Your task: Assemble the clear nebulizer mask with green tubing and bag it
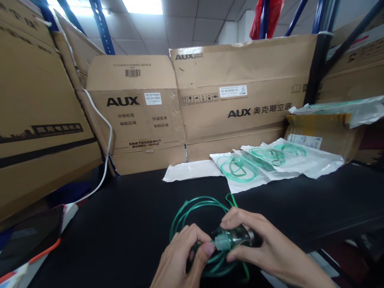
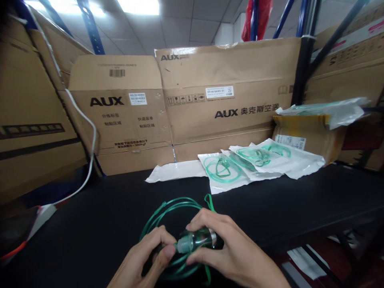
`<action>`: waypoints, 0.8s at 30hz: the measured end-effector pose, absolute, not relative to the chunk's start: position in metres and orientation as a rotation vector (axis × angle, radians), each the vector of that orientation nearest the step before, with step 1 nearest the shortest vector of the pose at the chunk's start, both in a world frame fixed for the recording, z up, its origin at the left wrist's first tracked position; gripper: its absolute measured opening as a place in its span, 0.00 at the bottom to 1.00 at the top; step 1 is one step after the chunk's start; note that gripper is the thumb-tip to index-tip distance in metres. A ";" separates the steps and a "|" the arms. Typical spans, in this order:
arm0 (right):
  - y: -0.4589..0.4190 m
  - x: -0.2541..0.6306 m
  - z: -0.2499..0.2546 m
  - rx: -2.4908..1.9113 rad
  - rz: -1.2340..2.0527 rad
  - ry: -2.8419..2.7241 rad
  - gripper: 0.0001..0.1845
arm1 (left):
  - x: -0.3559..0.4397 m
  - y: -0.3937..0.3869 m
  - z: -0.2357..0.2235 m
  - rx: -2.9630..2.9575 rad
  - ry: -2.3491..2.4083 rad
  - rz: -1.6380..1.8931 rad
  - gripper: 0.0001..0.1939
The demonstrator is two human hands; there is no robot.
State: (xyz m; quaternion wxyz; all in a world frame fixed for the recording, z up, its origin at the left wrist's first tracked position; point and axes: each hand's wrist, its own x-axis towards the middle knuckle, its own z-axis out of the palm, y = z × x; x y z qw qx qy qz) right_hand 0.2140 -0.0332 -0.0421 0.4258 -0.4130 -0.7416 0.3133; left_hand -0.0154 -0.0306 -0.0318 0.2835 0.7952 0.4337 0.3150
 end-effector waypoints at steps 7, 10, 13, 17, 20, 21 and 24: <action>-0.034 0.213 -0.041 -1.097 0.797 -1.828 0.19 | -0.018 -0.027 -0.045 2.238 1.085 0.974 0.17; -0.032 0.212 -0.040 -1.125 0.810 -1.835 0.20 | -0.016 -0.027 -0.049 2.258 1.087 1.031 0.18; -0.032 0.213 -0.042 -1.150 0.820 -1.840 0.20 | -0.015 -0.028 -0.050 2.268 1.088 1.072 0.18; -0.033 0.214 -0.045 -1.200 0.818 -1.824 0.21 | -0.012 -0.029 -0.051 2.275 1.110 1.103 0.18; -0.033 0.215 -0.045 -1.219 0.824 -1.838 0.22 | -0.010 -0.028 -0.056 2.303 1.122 1.147 0.17; -0.033 0.215 -0.045 -1.221 0.827 -1.844 0.23 | -0.010 -0.027 -0.058 2.313 1.125 1.161 0.17; -0.033 0.215 -0.044 -1.234 0.820 -1.843 0.23 | -0.008 -0.026 -0.066 2.340 1.150 1.213 0.18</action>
